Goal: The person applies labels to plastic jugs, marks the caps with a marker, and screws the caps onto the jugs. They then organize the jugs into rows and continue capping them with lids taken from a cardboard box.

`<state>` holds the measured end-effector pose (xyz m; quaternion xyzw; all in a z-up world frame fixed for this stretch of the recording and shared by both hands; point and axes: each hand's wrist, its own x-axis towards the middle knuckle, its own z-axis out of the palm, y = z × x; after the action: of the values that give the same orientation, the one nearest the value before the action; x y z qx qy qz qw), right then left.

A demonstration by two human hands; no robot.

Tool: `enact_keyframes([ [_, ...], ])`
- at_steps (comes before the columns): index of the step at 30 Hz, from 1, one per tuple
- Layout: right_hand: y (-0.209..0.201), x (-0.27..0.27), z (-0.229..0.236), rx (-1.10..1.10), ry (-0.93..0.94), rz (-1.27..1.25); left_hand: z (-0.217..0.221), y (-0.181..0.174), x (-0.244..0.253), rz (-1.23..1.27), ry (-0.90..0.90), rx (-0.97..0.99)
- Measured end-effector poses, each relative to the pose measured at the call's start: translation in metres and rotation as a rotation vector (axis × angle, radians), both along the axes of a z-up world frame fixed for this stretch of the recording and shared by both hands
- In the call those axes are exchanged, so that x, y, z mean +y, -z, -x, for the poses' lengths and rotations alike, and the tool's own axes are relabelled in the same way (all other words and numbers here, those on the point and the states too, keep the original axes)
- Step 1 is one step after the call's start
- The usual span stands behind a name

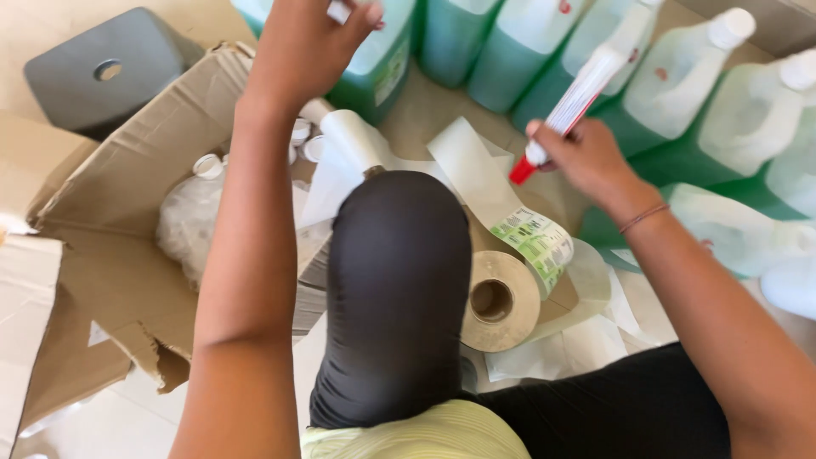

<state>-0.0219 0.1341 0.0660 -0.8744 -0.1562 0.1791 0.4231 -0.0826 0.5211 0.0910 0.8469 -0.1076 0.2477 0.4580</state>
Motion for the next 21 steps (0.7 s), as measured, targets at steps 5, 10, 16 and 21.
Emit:
enact_keyframes([
  [5,0.045,0.079,0.004,0.0,-0.237,-0.086,0.078,0.089,0.038,0.097,-0.31,0.377],
  [10,0.055,0.202,0.021,-0.174,-0.489,-0.097,0.119,0.173,0.062,0.142,-0.418,0.547],
  [16,0.105,0.306,0.032,-0.197,-0.601,0.017,0.133,0.266,0.099,0.146,-0.61,0.78],
  [21,0.148,0.346,0.036,0.106,-0.479,0.186,0.125,0.337,0.117,0.275,-0.808,0.687],
])
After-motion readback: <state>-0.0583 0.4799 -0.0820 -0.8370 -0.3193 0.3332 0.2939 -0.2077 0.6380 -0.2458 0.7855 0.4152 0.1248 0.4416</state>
